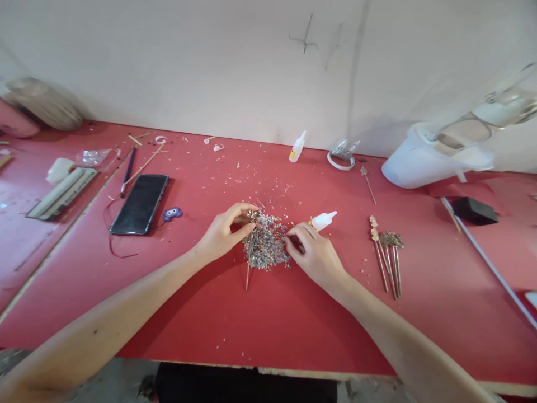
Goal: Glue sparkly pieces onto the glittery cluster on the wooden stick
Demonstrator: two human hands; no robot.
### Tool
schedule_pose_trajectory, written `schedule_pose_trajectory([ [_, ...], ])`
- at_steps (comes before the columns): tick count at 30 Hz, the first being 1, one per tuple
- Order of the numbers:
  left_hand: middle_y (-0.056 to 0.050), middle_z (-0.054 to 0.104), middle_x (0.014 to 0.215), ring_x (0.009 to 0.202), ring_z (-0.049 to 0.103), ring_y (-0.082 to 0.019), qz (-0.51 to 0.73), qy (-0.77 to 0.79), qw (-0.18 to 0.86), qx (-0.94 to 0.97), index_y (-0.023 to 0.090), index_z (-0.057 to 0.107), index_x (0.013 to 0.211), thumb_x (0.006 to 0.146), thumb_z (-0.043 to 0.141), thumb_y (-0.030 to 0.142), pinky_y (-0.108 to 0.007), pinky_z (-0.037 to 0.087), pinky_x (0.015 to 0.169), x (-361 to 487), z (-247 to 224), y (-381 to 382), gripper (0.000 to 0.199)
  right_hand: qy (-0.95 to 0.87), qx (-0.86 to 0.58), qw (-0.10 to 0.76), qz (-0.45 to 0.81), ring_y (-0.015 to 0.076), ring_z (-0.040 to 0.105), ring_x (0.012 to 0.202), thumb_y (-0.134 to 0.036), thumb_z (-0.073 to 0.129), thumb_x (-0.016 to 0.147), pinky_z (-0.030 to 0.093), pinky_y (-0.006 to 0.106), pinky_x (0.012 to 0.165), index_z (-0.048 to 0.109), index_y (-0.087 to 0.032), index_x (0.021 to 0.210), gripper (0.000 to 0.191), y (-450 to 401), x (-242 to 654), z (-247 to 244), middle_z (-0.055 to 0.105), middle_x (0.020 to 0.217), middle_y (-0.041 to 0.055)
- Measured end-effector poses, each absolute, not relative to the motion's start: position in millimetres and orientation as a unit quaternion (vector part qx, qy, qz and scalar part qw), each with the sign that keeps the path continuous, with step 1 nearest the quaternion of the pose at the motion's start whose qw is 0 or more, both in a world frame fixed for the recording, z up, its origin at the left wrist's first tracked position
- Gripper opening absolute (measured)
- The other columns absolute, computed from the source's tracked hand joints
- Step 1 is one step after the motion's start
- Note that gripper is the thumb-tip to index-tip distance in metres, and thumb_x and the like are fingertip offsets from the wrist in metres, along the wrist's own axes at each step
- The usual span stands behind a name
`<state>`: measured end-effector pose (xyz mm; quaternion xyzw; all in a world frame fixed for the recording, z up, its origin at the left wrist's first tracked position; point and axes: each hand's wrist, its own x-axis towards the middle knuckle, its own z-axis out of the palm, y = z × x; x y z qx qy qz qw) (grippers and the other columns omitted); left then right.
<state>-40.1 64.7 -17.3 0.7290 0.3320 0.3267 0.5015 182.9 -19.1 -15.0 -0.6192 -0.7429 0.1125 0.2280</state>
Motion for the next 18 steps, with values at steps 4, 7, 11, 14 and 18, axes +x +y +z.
schedule_pose_trajectory([
  [4, -0.009, 0.064, 0.110, 0.104, 0.064, -0.019, 0.322, 0.331, 0.494, 0.737, 0.018, 0.051, 0.118, 0.088, 0.054, 0.019, -0.036, 0.051, 0.095, -39.9, -17.3, 65.3, 0.029, -0.776, -0.578, 0.219, 0.129, 0.0146, 0.059, 0.070, -0.024, 0.047, 0.091, 0.046, 0.026, 0.060, 0.057, -0.019, 0.087, 0.012, -17.8, 182.6, -12.2, 0.061, 0.087, 0.0054],
  [7, -0.009, 0.064, 0.110, 0.105, 0.064, -0.020, 0.317, 0.327, 0.484, 0.747, 0.019, 0.050, 0.118, 0.089, 0.053, 0.019, -0.037, 0.051, 0.095, -39.7, -17.9, 66.0, 0.030, -0.777, -0.567, 0.231, 0.146, 0.0139, 0.059, 0.071, -0.026, 0.046, 0.092, 0.047, 0.025, 0.062, 0.058, -0.019, 0.088, 0.015, -17.2, 182.4, -11.0, 0.061, 0.086, 0.0053],
  [11, -0.008, 0.064, 0.112, 0.107, 0.063, -0.020, 0.310, 0.318, 0.475, 0.759, 0.020, 0.049, 0.119, 0.090, 0.053, 0.020, -0.038, 0.049, 0.097, -39.6, -18.4, 66.1, 0.030, -0.773, -0.571, 0.233, 0.148, 0.0134, 0.059, 0.071, -0.027, 0.046, 0.092, 0.047, 0.024, 0.062, 0.058, -0.018, 0.088, 0.016, -17.3, 182.4, -11.7, 0.061, 0.086, 0.0053],
  [14, -0.008, 0.064, 0.114, 0.108, 0.063, -0.020, 0.302, 0.313, 0.478, 0.763, 0.021, 0.049, 0.120, 0.090, 0.053, 0.021, -0.038, 0.049, 0.098, -39.7, -18.0, 65.3, 0.031, -0.774, -0.572, 0.230, 0.143, 0.0132, 0.058, 0.070, -0.027, 0.047, 0.092, 0.047, 0.024, 0.061, 0.058, -0.018, 0.087, 0.015, -17.6, 182.1, -12.4, 0.060, 0.085, 0.0048],
  [18, -0.007, 0.064, 0.110, 0.101, 0.065, -0.020, 0.303, 0.320, 0.477, 0.760, 0.022, 0.050, 0.120, 0.089, 0.055, 0.021, -0.037, 0.052, 0.093, -39.7, -17.4, 64.5, 0.032, -0.771, -0.572, 0.237, 0.146, 0.0131, 0.059, 0.070, -0.027, 0.047, 0.092, 0.047, 0.024, 0.061, 0.059, -0.018, 0.087, 0.016, -17.4, 181.4, -12.5, 0.061, 0.084, 0.0049],
])
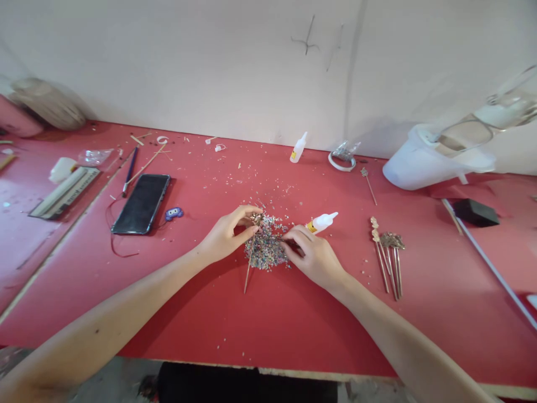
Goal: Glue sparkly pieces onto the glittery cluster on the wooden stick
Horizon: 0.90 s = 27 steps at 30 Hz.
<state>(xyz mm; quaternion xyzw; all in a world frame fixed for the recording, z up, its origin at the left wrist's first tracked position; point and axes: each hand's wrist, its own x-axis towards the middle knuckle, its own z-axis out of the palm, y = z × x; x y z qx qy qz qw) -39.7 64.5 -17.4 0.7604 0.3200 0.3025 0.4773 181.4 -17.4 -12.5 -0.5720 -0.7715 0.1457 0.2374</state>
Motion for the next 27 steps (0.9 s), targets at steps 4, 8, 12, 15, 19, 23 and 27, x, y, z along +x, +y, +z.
schedule_pose_trajectory([
  [4, -0.007, 0.063, 0.109, 0.098, 0.066, -0.019, 0.322, 0.334, 0.478, 0.746, 0.021, 0.050, 0.118, 0.089, 0.054, 0.020, -0.034, 0.053, 0.090, -39.9, -18.3, 64.9, 0.030, -0.776, -0.564, 0.244, 0.142, 0.0132, 0.060, 0.071, -0.026, 0.047, 0.092, 0.048, 0.024, 0.063, 0.060, -0.018, 0.088, 0.015, -17.3, 182.0, -13.4, 0.061, 0.085, 0.0050],
  [8, -0.007, 0.061, 0.110, 0.094, 0.067, -0.017, 0.339, 0.346, 0.476, 0.735, 0.020, 0.051, 0.117, 0.089, 0.053, 0.019, -0.032, 0.053, 0.088, -39.9, -20.2, 65.9, 0.028, -0.802, -0.528, 0.241, 0.139, 0.0137, 0.061, 0.076, -0.025, 0.048, 0.092, 0.049, 0.025, 0.067, 0.061, -0.019, 0.092, 0.014, -17.8, 184.4, -15.3, 0.062, 0.089, 0.0052],
  [12, -0.007, 0.062, 0.110, 0.098, 0.066, -0.018, 0.348, 0.346, 0.475, 0.731, 0.020, 0.051, 0.115, 0.089, 0.053, 0.018, -0.032, 0.053, 0.090, -39.9, -21.4, 66.7, 0.026, -0.811, -0.510, 0.242, 0.152, 0.0130, 0.060, 0.075, -0.024, 0.048, 0.093, 0.049, 0.025, 0.067, 0.061, -0.019, 0.094, 0.014, -18.8, 185.2, -15.7, 0.062, 0.090, 0.0051],
  [15, -0.007, 0.063, 0.109, 0.100, 0.065, -0.018, 0.350, 0.344, 0.472, 0.732, 0.019, 0.051, 0.115, 0.089, 0.053, 0.018, -0.034, 0.053, 0.092, -39.8, -21.7, 67.2, 0.026, -0.811, -0.506, 0.247, 0.161, 0.0127, 0.059, 0.073, -0.024, 0.048, 0.092, 0.048, 0.025, 0.066, 0.061, -0.018, 0.093, 0.014, -19.8, 184.4, -15.4, 0.061, 0.089, 0.0052],
  [19, -0.006, 0.062, 0.110, 0.101, 0.063, -0.017, 0.356, 0.351, 0.449, 0.740, 0.019, 0.053, 0.114, 0.088, 0.055, 0.017, -0.033, 0.051, 0.095, -39.5, -22.2, 67.8, 0.026, -0.807, -0.504, 0.257, 0.169, 0.0125, 0.058, 0.072, -0.024, 0.049, 0.092, 0.048, 0.025, 0.065, 0.060, -0.018, 0.092, 0.012, -20.6, 183.5, -15.1, 0.060, 0.088, 0.0054],
  [23, -0.007, 0.062, 0.111, 0.103, 0.063, -0.018, 0.356, 0.347, 0.466, 0.732, 0.019, 0.052, 0.114, 0.088, 0.054, 0.017, -0.035, 0.051, 0.096, -39.5, -22.4, 67.7, 0.026, -0.813, -0.491, 0.256, 0.178, 0.0125, 0.057, 0.071, -0.024, 0.048, 0.092, 0.048, 0.025, 0.065, 0.059, -0.018, 0.092, 0.012, -19.9, 182.5, -14.9, 0.059, 0.087, 0.0053],
  [27, -0.007, 0.061, 0.111, 0.098, 0.067, -0.018, 0.342, 0.354, 0.482, 0.725, 0.020, 0.051, 0.115, 0.089, 0.053, 0.017, -0.037, 0.049, 0.097, -39.4, -21.2, 66.8, 0.026, -0.814, -0.490, 0.254, 0.182, 0.0123, 0.057, 0.072, -0.024, 0.048, 0.092, 0.048, 0.025, 0.065, 0.059, -0.017, 0.092, 0.012, -19.1, 181.9, -15.2, 0.059, 0.087, 0.0051],
])
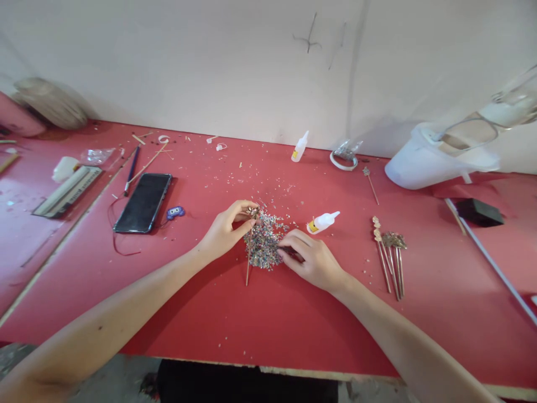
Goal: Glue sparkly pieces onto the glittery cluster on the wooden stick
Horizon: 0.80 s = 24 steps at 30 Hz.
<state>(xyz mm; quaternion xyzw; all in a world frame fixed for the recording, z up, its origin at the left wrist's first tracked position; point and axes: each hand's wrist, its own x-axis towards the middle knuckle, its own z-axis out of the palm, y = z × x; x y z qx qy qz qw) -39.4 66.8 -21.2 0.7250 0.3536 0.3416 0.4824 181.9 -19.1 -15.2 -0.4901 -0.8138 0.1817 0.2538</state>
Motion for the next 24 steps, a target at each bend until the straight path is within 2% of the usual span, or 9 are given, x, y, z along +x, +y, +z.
schedule_pose_trajectory([
  [3, -0.005, 0.060, 0.111, 0.089, 0.069, -0.015, 0.342, 0.363, 0.476, 0.724, 0.021, 0.050, 0.115, 0.089, 0.053, 0.018, -0.037, 0.049, 0.097, -39.2, -20.6, 66.2, 0.027, -0.813, -0.491, 0.254, 0.181, 0.0124, 0.057, 0.072, -0.024, 0.048, 0.092, 0.047, 0.024, 0.064, 0.059, -0.017, 0.092, 0.013, -19.6, 182.5, -15.4, 0.059, 0.087, 0.0054],
  [8, -0.007, 0.060, 0.114, 0.099, 0.067, -0.018, 0.346, 0.354, 0.489, 0.718, 0.020, 0.049, 0.115, 0.089, 0.052, 0.019, -0.034, 0.051, 0.094, -38.9, -20.7, 65.5, 0.026, -0.814, -0.494, 0.251, 0.178, 0.0116, 0.056, 0.069, -0.025, 0.047, 0.093, 0.045, 0.023, 0.060, 0.059, -0.018, 0.092, 0.014, -20.3, 183.0, -14.7, 0.059, 0.087, 0.0052],
  [13, -0.006, 0.060, 0.112, 0.093, 0.069, -0.017, 0.349, 0.347, 0.498, 0.714, 0.023, 0.048, 0.119, 0.090, 0.052, 0.019, -0.038, 0.050, 0.096, -39.7, -22.4, 65.2, 0.030, -0.815, -0.492, 0.249, 0.178, 0.0123, 0.057, 0.070, -0.026, 0.046, 0.093, 0.047, 0.024, 0.063, 0.059, -0.018, 0.092, 0.016, -20.1, 182.2, -14.1, 0.060, 0.087, 0.0057],
  [16, -0.008, 0.060, 0.113, 0.099, 0.067, -0.020, 0.366, 0.352, 0.497, 0.704, 0.022, 0.046, 0.119, 0.089, 0.053, 0.020, -0.038, 0.052, 0.094, -39.5, -23.2, 66.1, 0.031, -0.813, -0.494, 0.250, 0.181, 0.0123, 0.056, 0.070, -0.026, 0.045, 0.093, 0.047, 0.024, 0.062, 0.059, -0.018, 0.092, 0.016, -20.2, 182.1, -13.6, 0.059, 0.087, 0.0056],
  [21, -0.008, 0.060, 0.116, 0.114, 0.059, -0.021, 0.345, 0.333, 0.490, 0.728, 0.021, 0.046, 0.122, 0.090, 0.052, 0.017, -0.038, 0.046, 0.102, -37.3, -20.7, 66.0, 0.032, -0.814, -0.495, 0.246, 0.181, 0.0121, 0.055, 0.069, -0.025, 0.047, 0.093, 0.045, 0.023, 0.059, 0.058, -0.018, 0.092, 0.014, -19.4, 181.4, -13.7, 0.059, 0.087, 0.0052],
  [24, -0.008, 0.059, 0.119, 0.108, 0.063, -0.021, 0.305, 0.323, 0.521, 0.729, 0.024, 0.044, 0.124, 0.091, 0.051, 0.018, -0.038, 0.049, 0.098, -36.9, -18.1, 63.7, 0.035, -0.814, -0.496, 0.243, 0.178, 0.0120, 0.054, 0.069, -0.025, 0.047, 0.092, 0.044, 0.023, 0.059, 0.058, -0.017, 0.091, 0.013, -18.5, 181.1, -14.3, 0.058, 0.086, 0.0048],
])
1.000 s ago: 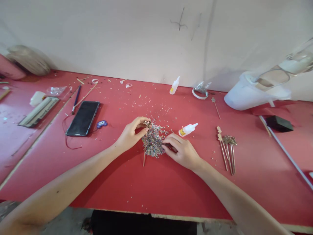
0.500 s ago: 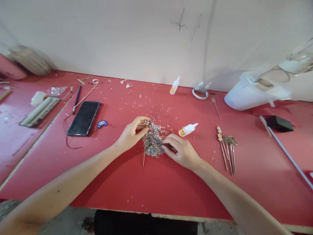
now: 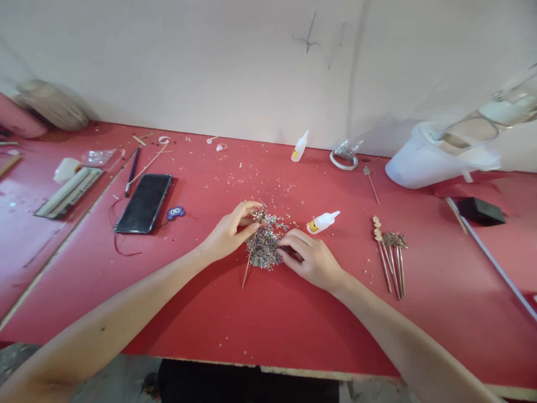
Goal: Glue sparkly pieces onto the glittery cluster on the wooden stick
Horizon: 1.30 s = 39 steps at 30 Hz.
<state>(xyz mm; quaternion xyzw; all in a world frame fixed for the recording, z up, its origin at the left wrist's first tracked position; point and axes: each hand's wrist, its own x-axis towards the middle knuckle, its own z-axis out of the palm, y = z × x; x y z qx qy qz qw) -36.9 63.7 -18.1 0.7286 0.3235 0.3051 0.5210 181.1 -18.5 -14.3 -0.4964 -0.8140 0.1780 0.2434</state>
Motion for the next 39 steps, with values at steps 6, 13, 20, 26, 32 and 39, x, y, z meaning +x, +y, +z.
schedule_pose_trajectory([
  [6, -0.007, 0.058, 0.114, 0.082, 0.071, -0.017, 0.341, 0.319, 0.572, 0.674, 0.026, 0.041, 0.125, 0.091, 0.051, 0.021, -0.038, 0.052, 0.091, -38, -19, 64, 0.035, -0.822, -0.477, 0.253, 0.182, 0.0119, 0.053, 0.069, -0.025, 0.047, 0.093, 0.044, 0.023, 0.060, 0.059, -0.017, 0.092, 0.014, -20, 183, -15, 0.058, 0.087, 0.0054],
  [13, -0.007, 0.059, 0.115, 0.082, 0.071, -0.017, 0.366, 0.355, 0.548, 0.663, 0.024, 0.042, 0.122, 0.090, 0.053, 0.021, -0.044, 0.045, 0.100, -37, -22, 68, 0.034, -0.848, -0.441, 0.231, 0.178, 0.0119, 0.055, 0.068, -0.024, 0.046, 0.093, 0.045, 0.023, 0.060, 0.060, -0.018, 0.093, 0.015, -22, 183, -14, 0.060, 0.085, 0.0047],
  [20, -0.009, 0.060, 0.117, 0.106, 0.063, -0.023, 0.368, 0.376, 0.510, 0.680, 0.024, 0.045, 0.123, 0.089, 0.055, 0.021, -0.043, 0.050, 0.095, -41, -28, 69, 0.036, -0.854, -0.434, 0.236, 0.162, 0.0127, 0.060, 0.073, -0.029, 0.045, 0.095, 0.048, 0.024, 0.064, 0.063, -0.019, 0.097, 0.020, -20, 184, -19, 0.063, 0.087, 0.0054],
  [26, -0.009, 0.058, 0.120, 0.097, 0.067, -0.020, 0.375, 0.366, 0.512, 0.680, 0.023, 0.044, 0.123, 0.090, 0.053, 0.019, -0.043, 0.044, 0.102, -40, -25, 68, 0.034, -0.850, -0.436, 0.248, 0.159, 0.0137, 0.062, 0.074, -0.031, 0.045, 0.097, 0.049, 0.025, 0.066, 0.062, -0.018, 0.102, 0.022, -19, 185, -20, 0.067, 0.087, 0.0055],
  [32, -0.008, 0.058, 0.119, 0.093, 0.069, -0.018, 0.379, 0.368, 0.516, 0.675, 0.023, 0.044, 0.122, 0.090, 0.052, 0.019, -0.042, 0.046, 0.098, -40, -27, 70, 0.033, -0.820, -0.497, 0.242, 0.145, 0.0132, 0.063, 0.064, -0.026, 0.034, 0.099, 0.047, 0.023, 0.058, 0.060, -0.018, 0.099, 0.027, -22, 183, -18, 0.070, 0.078, 0.0051],
  [39, -0.009, 0.058, 0.120, 0.098, 0.067, -0.020, 0.377, 0.376, 0.511, 0.675, 0.024, 0.045, 0.122, 0.089, 0.054, 0.019, -0.043, 0.046, 0.099, -41, -28, 70, 0.035, -0.810, -0.505, 0.239, 0.179, 0.0137, 0.063, 0.069, -0.026, 0.043, 0.095, 0.047, 0.024, 0.060, 0.056, -0.018, 0.104, 0.017, -25, 179, -14, 0.067, 0.089, 0.0063],
])
